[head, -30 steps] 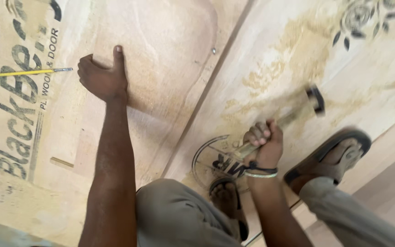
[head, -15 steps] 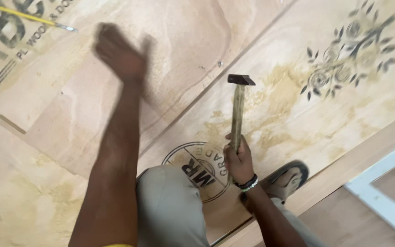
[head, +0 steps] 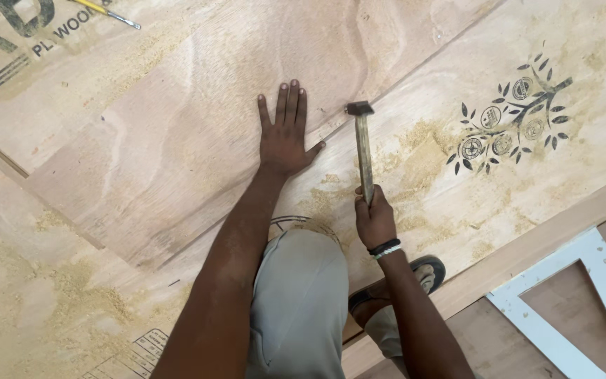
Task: The person hammers nails into wooden panels by hand using a hammer.
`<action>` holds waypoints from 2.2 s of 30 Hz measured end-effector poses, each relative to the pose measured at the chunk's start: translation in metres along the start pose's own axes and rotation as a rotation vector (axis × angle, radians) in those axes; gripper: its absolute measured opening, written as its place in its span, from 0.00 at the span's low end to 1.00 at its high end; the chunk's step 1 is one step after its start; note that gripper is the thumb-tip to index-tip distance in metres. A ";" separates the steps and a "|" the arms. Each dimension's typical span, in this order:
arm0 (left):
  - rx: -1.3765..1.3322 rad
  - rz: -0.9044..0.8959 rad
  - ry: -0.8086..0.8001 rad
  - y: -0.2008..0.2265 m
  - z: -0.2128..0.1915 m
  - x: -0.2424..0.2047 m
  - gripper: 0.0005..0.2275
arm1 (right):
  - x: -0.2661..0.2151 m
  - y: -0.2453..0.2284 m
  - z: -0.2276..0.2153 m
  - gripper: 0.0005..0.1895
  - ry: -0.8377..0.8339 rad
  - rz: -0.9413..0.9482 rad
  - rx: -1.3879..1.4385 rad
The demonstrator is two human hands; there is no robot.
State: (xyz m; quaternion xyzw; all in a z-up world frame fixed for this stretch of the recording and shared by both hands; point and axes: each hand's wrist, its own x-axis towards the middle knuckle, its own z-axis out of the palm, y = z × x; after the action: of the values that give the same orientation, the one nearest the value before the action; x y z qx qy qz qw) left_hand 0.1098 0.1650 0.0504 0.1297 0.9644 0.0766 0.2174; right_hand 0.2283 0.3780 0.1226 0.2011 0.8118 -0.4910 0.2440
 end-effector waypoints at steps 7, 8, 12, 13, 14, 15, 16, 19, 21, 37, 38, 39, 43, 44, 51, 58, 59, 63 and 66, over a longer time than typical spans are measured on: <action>0.008 0.001 0.010 -0.002 0.008 -0.004 0.50 | -0.015 0.008 -0.015 0.02 0.339 -0.534 0.312; -0.005 0.018 0.043 -0.003 0.008 -0.005 0.50 | -0.015 0.013 -0.009 0.04 0.342 -0.332 0.513; 0.025 0.032 0.077 -0.002 0.007 -0.002 0.50 | 0.001 0.016 -0.005 0.09 -0.094 0.122 0.018; -0.003 0.018 0.046 0.000 0.006 -0.003 0.50 | -0.003 0.016 -0.015 0.08 -0.041 0.093 0.051; -0.031 0.003 0.016 0.000 0.005 -0.001 0.51 | -0.002 0.016 -0.020 0.08 0.013 0.065 0.085; -0.039 0.007 0.003 0.001 0.007 -0.005 0.51 | -0.014 0.019 -0.024 0.08 0.012 0.079 0.081; -0.025 0.010 0.019 0.000 0.009 -0.007 0.50 | -0.024 0.024 -0.027 0.07 0.074 0.035 0.136; -0.012 0.011 0.056 -0.001 0.006 -0.005 0.50 | -0.020 0.046 -0.005 0.06 0.352 -0.327 0.412; -0.008 0.018 0.076 -0.002 0.001 -0.004 0.50 | -0.001 0.054 0.020 0.05 0.372 -0.403 0.309; -0.014 -0.017 0.055 0.003 -0.005 -0.003 0.53 | 0.001 0.043 0.016 0.08 -0.046 0.153 0.369; -0.026 -0.025 0.053 0.003 -0.005 -0.002 0.53 | -0.003 0.034 0.008 0.09 -0.015 0.123 0.523; -0.036 -0.023 0.035 0.004 -0.002 -0.008 0.53 | -0.012 0.029 0.008 0.09 -0.013 0.142 0.518; -0.072 0.006 0.115 0.000 -0.006 -0.006 0.54 | -0.001 0.029 0.025 0.04 0.329 -0.411 0.051; -0.072 -0.004 0.090 0.001 -0.007 -0.007 0.54 | 0.004 0.029 0.028 0.04 0.287 -0.514 -0.141; -0.034 0.019 0.143 -0.001 0.003 -0.009 0.51 | -0.011 0.034 0.011 0.07 0.159 0.058 0.390; 0.016 0.002 0.075 0.002 0.000 -0.004 0.50 | 0.009 0.043 0.012 0.06 0.012 -0.038 0.046; 0.015 -0.017 0.041 0.004 0.001 -0.008 0.50 | 0.000 0.040 0.005 0.09 0.017 0.069 0.111; -0.001 0.003 0.073 -0.002 0.004 -0.007 0.49 | 0.003 0.057 0.021 0.05 0.314 -0.312 0.346; 0.037 0.016 0.070 0.001 0.002 -0.005 0.49 | 0.024 0.056 0.024 0.08 0.305 -0.509 -0.187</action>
State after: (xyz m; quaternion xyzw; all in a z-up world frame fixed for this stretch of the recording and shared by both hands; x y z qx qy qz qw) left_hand 0.1145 0.1645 0.0509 0.1389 0.9715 0.0648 0.1806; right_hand 0.2458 0.3833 0.0599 0.0394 0.9049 -0.4237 0.0059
